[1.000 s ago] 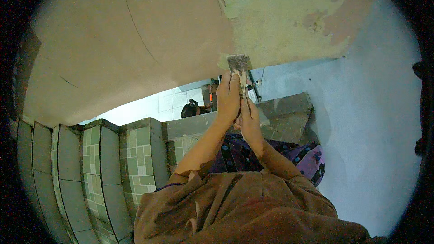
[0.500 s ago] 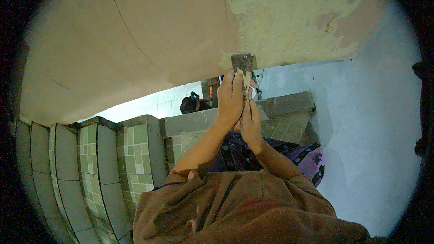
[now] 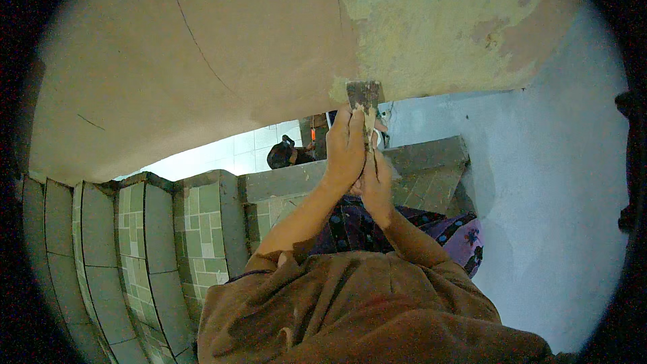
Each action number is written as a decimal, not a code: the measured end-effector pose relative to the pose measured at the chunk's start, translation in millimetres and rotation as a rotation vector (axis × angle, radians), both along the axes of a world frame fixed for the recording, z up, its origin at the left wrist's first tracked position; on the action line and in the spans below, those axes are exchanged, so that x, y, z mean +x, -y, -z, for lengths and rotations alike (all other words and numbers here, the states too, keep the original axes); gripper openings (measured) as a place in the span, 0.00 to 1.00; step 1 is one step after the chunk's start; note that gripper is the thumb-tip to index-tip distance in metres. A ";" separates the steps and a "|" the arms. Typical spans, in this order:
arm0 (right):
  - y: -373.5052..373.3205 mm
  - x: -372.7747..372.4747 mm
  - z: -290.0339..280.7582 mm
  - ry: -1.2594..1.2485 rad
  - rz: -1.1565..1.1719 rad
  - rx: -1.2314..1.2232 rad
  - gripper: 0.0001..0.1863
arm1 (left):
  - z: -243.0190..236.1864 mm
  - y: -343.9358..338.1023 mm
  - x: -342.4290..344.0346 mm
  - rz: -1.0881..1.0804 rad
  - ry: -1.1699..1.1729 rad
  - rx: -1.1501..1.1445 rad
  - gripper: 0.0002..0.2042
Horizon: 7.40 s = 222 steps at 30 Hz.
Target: The person applies plaster to a wall using a trowel, smoothing the surface with repeated strokes. The person occasionally uses their hand to feel the wall texture while continuing to spread the material.
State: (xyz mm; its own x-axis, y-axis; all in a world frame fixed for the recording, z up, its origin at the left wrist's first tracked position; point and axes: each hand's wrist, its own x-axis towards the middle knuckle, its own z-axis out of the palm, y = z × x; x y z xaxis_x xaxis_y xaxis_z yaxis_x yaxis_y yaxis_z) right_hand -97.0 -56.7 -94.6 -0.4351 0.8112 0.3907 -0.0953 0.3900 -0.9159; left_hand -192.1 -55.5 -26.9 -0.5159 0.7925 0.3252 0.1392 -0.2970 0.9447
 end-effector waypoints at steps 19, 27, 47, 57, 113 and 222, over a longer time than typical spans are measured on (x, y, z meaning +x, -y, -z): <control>-4.4 -11.2 21.1 0.069 0.144 0.472 0.23 | 8.6 1.4 -8.6 -0.054 -0.051 0.050 0.12; -12.9 -13.1 7.2 0.123 -0.055 -0.076 0.25 | -9.0 0.6 -10.4 -0.036 -0.010 0.025 0.11; -12.1 -21.2 30.4 -0.028 0.054 0.168 0.20 | -3.0 1.2 -10.5 -0.113 -0.134 0.017 0.13; -13.5 -10.6 9.8 -0.116 -0.200 -0.351 0.19 | -6.4 -2.0 -12.8 -0.057 -0.069 0.019 0.13; -7.7 -19.4 -31.3 -0.260 -0.156 -0.359 0.17 | -27.2 -10.1 -11.8 -0.075 -0.098 0.076 0.13; -12.1 -3.9 -34.1 -0.139 -0.205 -0.281 0.13 | -55.1 -21.5 -120.8 -1.196 -1.309 0.288 0.27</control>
